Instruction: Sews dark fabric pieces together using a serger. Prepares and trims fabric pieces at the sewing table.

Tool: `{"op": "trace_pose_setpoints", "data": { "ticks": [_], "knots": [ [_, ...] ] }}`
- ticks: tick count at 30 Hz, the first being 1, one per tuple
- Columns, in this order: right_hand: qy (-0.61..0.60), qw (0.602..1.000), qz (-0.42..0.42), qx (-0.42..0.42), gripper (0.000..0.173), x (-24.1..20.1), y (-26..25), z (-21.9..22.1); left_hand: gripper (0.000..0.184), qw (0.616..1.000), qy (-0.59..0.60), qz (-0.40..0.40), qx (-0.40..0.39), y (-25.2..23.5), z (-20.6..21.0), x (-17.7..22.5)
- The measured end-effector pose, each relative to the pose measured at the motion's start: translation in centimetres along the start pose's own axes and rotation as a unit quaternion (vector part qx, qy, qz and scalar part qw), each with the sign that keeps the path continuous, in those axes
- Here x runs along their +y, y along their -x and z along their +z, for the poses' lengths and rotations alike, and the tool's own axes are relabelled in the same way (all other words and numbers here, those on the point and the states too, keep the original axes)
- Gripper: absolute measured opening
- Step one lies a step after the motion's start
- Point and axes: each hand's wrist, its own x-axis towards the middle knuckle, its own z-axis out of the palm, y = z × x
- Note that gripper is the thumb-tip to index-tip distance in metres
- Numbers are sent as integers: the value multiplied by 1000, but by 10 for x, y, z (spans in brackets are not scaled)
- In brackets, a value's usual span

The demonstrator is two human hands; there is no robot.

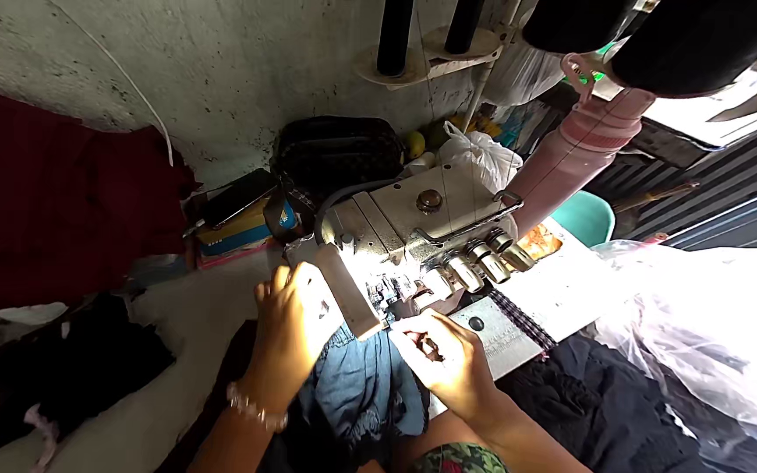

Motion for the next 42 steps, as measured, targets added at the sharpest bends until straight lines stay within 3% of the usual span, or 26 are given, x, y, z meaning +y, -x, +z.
{"op": "trace_pose_setpoints", "data": {
  "ticks": [1,3,5,7,12,18,23,26,28,30,33,35,36,38,42],
  "knots": [
    [5,1000,-17,-14,15,-1,-2,1,50,1000,-9,7,20,11,-2,9],
    [30,997,-55,-39,20,-4,-6,8,34,998,5,34,47,32,6,25],
    [49,994,-90,-47,20,-4,-11,13,30,997,41,40,59,45,18,31],
    [44,990,-120,-62,13,0,-16,12,32,997,40,29,67,47,21,29],
    [65,973,-182,-127,17,18,-20,-8,44,996,-69,-10,51,46,12,11],
    [105,969,-183,-126,16,24,-25,-17,26,997,-65,21,26,24,-1,-6],
    [64,986,-120,-93,12,23,-14,-8,30,998,-52,-38,11,18,6,-13],
    [-40,997,-1,-73,13,18,4,-4,38,993,-75,-55,72,37,12,-1],
    [-147,981,106,-69,17,13,16,-3,41,988,-72,-63,120,54,16,8],
    [-216,956,181,-78,26,11,30,-4,31,984,-44,-62,159,67,13,16],
    [-194,957,199,-86,40,8,43,-4,24,987,12,-35,155,70,6,31],
    [-149,966,193,-88,41,4,43,-4,41,991,19,-29,127,66,11,36],
    [-134,968,192,-89,39,3,42,-4,45,993,8,-36,108,63,16,36],
    [-147,965,197,-88,29,1,39,-6,34,995,7,-46,92,61,24,36],
    [-277,934,208,-88,19,-4,41,-10,26,995,19,-46,86,61,22,35]
  ]
}}
